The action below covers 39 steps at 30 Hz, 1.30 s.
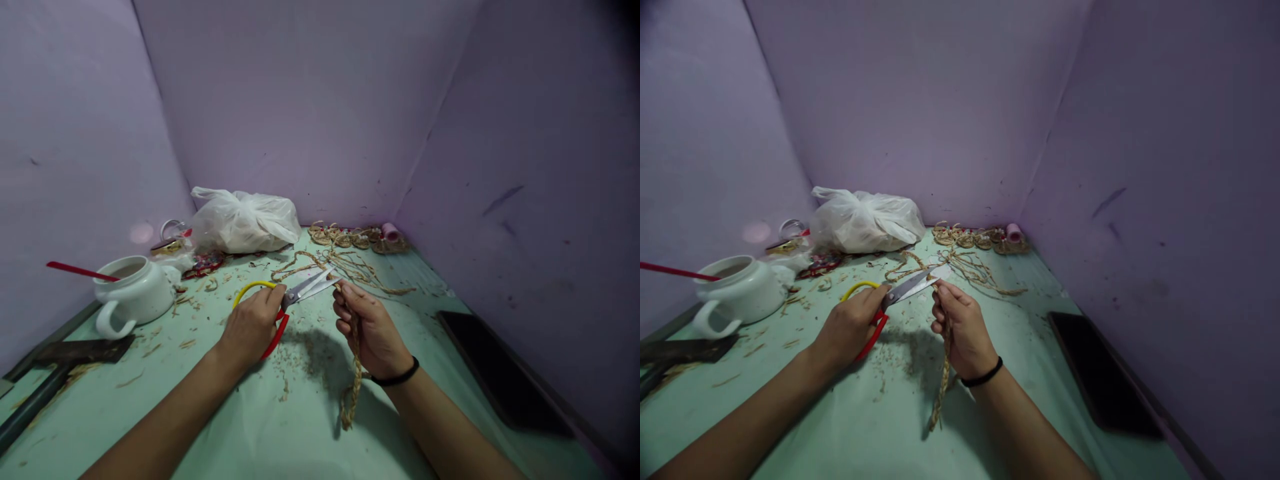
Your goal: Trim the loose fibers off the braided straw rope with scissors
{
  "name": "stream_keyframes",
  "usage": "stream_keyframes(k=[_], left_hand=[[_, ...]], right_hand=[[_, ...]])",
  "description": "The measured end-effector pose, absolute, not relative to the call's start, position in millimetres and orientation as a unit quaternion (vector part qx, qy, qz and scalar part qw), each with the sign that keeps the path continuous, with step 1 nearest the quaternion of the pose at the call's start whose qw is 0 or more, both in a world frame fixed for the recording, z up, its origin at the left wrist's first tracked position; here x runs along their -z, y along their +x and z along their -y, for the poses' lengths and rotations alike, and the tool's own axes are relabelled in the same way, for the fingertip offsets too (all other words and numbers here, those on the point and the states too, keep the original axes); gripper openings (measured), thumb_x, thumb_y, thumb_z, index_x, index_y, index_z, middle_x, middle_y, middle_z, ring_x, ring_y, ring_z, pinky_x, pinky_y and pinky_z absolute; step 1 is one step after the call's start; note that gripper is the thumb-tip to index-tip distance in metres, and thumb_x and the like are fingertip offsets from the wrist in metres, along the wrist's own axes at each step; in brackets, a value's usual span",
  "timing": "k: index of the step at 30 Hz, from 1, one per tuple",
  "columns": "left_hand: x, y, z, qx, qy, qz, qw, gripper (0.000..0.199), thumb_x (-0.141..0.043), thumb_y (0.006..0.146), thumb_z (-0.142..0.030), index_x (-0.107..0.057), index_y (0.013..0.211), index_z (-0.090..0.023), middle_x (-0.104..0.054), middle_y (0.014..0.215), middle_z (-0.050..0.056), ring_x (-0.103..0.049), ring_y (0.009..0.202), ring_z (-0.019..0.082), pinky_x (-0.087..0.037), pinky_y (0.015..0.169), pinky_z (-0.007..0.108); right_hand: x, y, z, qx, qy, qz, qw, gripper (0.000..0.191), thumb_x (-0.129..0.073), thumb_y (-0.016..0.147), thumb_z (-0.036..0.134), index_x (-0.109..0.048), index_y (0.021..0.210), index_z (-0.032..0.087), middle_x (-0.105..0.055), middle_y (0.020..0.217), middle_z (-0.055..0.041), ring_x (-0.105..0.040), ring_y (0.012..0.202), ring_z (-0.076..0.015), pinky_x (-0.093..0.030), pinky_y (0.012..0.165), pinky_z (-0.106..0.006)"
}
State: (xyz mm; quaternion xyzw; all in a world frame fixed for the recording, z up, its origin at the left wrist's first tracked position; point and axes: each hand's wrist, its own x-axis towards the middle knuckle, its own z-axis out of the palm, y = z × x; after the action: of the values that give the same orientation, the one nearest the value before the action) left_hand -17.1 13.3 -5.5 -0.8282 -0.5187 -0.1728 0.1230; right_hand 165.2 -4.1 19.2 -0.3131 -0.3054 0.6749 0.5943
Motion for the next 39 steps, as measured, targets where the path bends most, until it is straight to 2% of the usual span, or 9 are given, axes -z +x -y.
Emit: stream_keyframes(k=[8,16,18,21,23,26,30,35,39], left_hand=[[1.4,-17.2,-12.2,0.15,-0.831,0.527,0.1,0.03,-0.036,0.077,-0.01,-0.05,0.104,-0.017,-0.061,0.081,0.007,-0.057,0.072,0.02,-0.044,0.061,0.03],[-0.7,-19.2,-13.3,0.285,-0.791,0.534,-0.085,0.014,-0.039,0.076,-0.013,-0.052,0.074,-0.018,-0.051,0.058,-0.002,-0.049,0.052,0.012,-0.036,0.052,0.022],[2.1,-18.6,-14.9,0.34,-0.743,0.557,-0.147,0.011,-0.042,0.077,-0.021,-0.052,0.081,-0.018,-0.048,0.053,-0.005,-0.047,0.047,0.011,-0.036,0.047,0.022],[6.0,-15.0,-15.5,0.427,-0.65,0.56,-0.286,0.024,-0.047,0.076,-0.034,-0.048,0.095,-0.018,-0.052,0.06,-0.004,-0.051,0.046,0.011,-0.038,0.043,0.021],[6.1,-12.1,-13.1,0.446,-0.633,0.549,-0.314,0.026,-0.047,0.077,-0.034,-0.045,0.097,-0.018,-0.055,0.065,-0.002,-0.053,0.048,0.011,-0.041,0.044,0.022],[2.6,-8.3,-6.4,0.378,-0.731,0.532,-0.198,0.019,-0.041,0.078,-0.021,-0.048,0.096,-0.018,-0.056,0.071,0.001,-0.055,0.061,0.014,-0.045,0.056,0.027],[0.2,-2.9,0.4,0.26,-0.82,0.509,-0.025,0.035,-0.037,0.076,-0.009,-0.044,0.109,-0.016,-0.055,0.095,0.01,-0.051,0.087,0.021,-0.044,0.075,0.036],[4.5,-1.5,-0.2,0.194,-0.811,0.542,0.107,0.041,-0.035,0.078,-0.008,-0.039,0.118,-0.011,-0.054,0.093,0.012,-0.05,0.084,0.023,-0.043,0.075,0.038],[5.1,-2.7,-0.7,0.176,-0.812,0.545,0.113,0.04,-0.035,0.079,-0.011,-0.038,0.12,-0.011,-0.054,0.093,0.011,-0.05,0.085,0.023,-0.043,0.075,0.037]], right_hand=[[-18.8,166.8,3.3,-0.664,-0.324,0.296,0.605,0.019,-0.07,0.061,0.024,-0.061,0.076,0.017,-0.039,0.061,0.0057,-0.032,0.044,-0.0028,-0.029,0.033,-0.01],[-16.8,166.2,1.8,-0.667,-0.337,0.293,0.596,0.023,-0.068,0.063,0.026,-0.062,0.084,0.018,-0.04,0.059,0.0062,-0.032,0.042,-0.0022,-0.03,0.033,-0.01],[-14.2,163.4,2.4,-0.676,-0.34,0.293,0.585,0.024,-0.068,0.064,0.027,-0.062,0.085,0.018,-0.041,0.061,0.0059,-0.033,0.042,-0.0019,-0.03,0.032,-0.01],[-9.0,157.9,4.4,-0.696,-0.342,0.3,0.556,0.023,-0.066,0.066,0.028,-0.061,0.086,0.017,-0.043,0.062,0.0056,-0.034,0.041,-0.0018,-0.032,0.032,-0.01],[-6.4,155.4,5.6,-0.699,-0.346,0.305,0.547,0.024,-0.066,0.067,0.029,-0.06,0.087,0.018,-0.043,0.062,0.0056,-0.034,0.041,-0.002,-0.032,0.033,-0.011],[-6.2,155.0,6.1,-0.688,-0.353,0.305,0.556,0.025,-0.066,0.066,0.03,-0.06,0.088,0.018,-0.042,0.061,0.006,-0.034,0.041,-0.0022,-0.032,0.032,-0.011],[-10.6,157.7,5.3,-0.677,-0.34,0.304,0.578,0.019,-0.068,0.064,0.029,-0.057,0.073,0.017,-0.041,0.061,0.0062,-0.032,0.042,-0.0019,-0.031,0.033,-0.01],[-12.7,157.7,6.8,-0.666,-0.343,0.32,0.58,0.021,-0.068,0.063,0.03,-0.052,0.064,0.016,-0.041,0.062,0.0059,-0.032,0.043,-0.0024,-0.03,0.033,-0.011],[-11.4,156.3,7.7,-0.651,-0.356,0.335,0.581,0.022,-0.068,0.062,0.031,-0.052,0.063,0.016,-0.04,0.061,0.0058,-0.032,0.044,-0.0029,-0.03,0.033,-0.012]])
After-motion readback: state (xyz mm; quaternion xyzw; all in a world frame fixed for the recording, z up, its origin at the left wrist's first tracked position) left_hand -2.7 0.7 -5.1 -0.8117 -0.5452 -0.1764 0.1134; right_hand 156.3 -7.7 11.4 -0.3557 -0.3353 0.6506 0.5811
